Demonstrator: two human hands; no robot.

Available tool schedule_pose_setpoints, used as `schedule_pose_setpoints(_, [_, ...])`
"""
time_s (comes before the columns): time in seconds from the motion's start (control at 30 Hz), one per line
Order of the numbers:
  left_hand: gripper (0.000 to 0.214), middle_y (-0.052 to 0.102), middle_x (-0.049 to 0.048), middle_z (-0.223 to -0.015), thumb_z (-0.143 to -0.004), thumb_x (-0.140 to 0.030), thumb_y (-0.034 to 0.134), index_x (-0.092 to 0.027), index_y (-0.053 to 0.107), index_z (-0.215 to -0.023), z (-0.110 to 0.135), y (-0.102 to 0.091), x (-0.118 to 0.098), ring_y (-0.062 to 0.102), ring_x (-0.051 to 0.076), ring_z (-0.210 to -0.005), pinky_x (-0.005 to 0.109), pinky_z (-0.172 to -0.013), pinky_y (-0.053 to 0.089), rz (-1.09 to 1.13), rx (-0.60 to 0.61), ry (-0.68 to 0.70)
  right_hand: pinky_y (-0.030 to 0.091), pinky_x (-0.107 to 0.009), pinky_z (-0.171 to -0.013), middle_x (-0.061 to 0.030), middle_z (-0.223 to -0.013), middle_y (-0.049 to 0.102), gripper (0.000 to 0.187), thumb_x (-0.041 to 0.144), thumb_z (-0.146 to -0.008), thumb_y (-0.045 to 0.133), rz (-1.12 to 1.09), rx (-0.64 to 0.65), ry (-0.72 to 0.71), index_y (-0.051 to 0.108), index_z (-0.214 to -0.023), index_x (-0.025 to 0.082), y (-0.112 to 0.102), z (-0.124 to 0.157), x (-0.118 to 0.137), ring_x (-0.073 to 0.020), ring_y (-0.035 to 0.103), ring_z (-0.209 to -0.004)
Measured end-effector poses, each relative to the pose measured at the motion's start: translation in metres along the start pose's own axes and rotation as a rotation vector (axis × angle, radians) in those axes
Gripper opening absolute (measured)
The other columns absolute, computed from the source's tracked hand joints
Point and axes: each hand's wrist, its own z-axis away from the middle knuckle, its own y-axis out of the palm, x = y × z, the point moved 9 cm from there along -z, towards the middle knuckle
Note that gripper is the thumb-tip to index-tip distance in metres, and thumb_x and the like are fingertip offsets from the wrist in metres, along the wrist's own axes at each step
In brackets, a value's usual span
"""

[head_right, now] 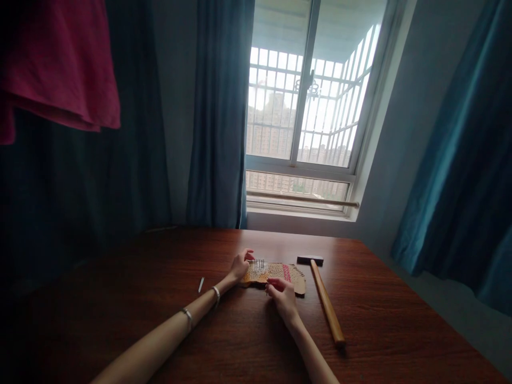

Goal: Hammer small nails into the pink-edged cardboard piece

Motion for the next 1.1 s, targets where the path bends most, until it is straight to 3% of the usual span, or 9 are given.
schedule_pose_setpoints(0.1, [0.046, 0.066, 0.0053, -0.08, -0.061, 0.005, 0.039, -0.012, 0.056, -0.1, 0.002, 0.005, -0.001, 0.06, 0.015, -0.078, 0.024, -0.073, 0.044, -0.047, 0.054, 0.001, 0.049, -0.031, -0.063, -0.0065, -0.067, 0.069, 0.03, 0.039, -0.063, 0.071, 0.034, -0.014, -0.028, 0.069, -0.081, 0.015, -0.004, -0.004, 0.002, -0.0208, 0.064, -0.065])
schedule_pose_setpoints(0.27, [0.043, 0.066, 0.0057, -0.08, -0.061, 0.005, 0.039, -0.012, 0.057, -0.097, 0.004, 0.002, 0.0, 0.06, 0.014, -0.077, 0.023, -0.072, 0.043, -0.051, 0.027, -0.016, 0.051, -0.033, -0.065, -0.0077, -0.076, 0.07, 0.027, 0.037, -0.069, 0.063, 0.16, -0.098, -0.143, 0.068, -0.084, 0.016, -0.013, -0.02, 0.02, -0.0227, 0.065, -0.072])
schedule_pose_setpoints(0.47, [0.043, 0.066, 0.0052, -0.081, -0.063, 0.005, 0.038, -0.013, 0.057, -0.098, 0.004, 0.003, 0.002, 0.059, 0.013, -0.077, 0.023, -0.073, 0.043, -0.056, 0.034, -0.035, 0.051, -0.032, -0.068, -0.0072, -0.084, 0.071, 0.024, 0.031, -0.072, 0.055, 0.364, -0.1, -0.278, 0.068, -0.088, 0.018, 0.004, -0.052, 0.041, -0.0209, 0.065, -0.076])
schedule_pose_setpoints(0.7, [0.042, 0.066, 0.0057, -0.08, -0.062, 0.003, 0.04, -0.012, 0.058, -0.097, 0.007, 0.001, -0.002, 0.06, 0.014, -0.077, 0.023, -0.073, 0.044, -0.048, 0.038, -0.037, 0.051, -0.033, -0.07, -0.0074, -0.079, 0.071, 0.022, 0.03, -0.069, 0.055, 0.385, -0.112, -0.268, 0.068, -0.081, 0.017, 0.008, -0.09, 0.012, -0.0212, 0.066, -0.073])
schedule_pose_setpoints(0.9, [0.042, 0.066, 0.0062, -0.08, -0.062, 0.003, 0.04, -0.012, 0.058, -0.096, 0.009, -0.001, -0.008, 0.06, 0.014, -0.076, 0.022, -0.072, 0.044, -0.028, 0.035, -0.041, 0.051, -0.03, -0.068, -0.0059, -0.078, 0.071, 0.022, 0.028, -0.069, 0.052, 0.414, -0.087, -0.24, 0.066, -0.082, 0.017, 0.006, -0.094, -0.012, -0.0195, 0.066, -0.071])
schedule_pose_setpoints(1.1, [0.042, 0.066, 0.0055, -0.079, -0.062, 0.004, 0.04, -0.012, 0.058, -0.097, 0.009, 0.0, -0.004, 0.06, 0.013, -0.076, 0.022, -0.071, 0.045, -0.008, 0.038, -0.061, 0.049, -0.027, -0.067, -0.0041, -0.077, 0.07, 0.021, 0.026, -0.07, 0.05, 0.475, -0.074, -0.27, 0.065, -0.083, 0.018, 0.01, -0.09, -0.011, -0.0179, 0.065, -0.071])
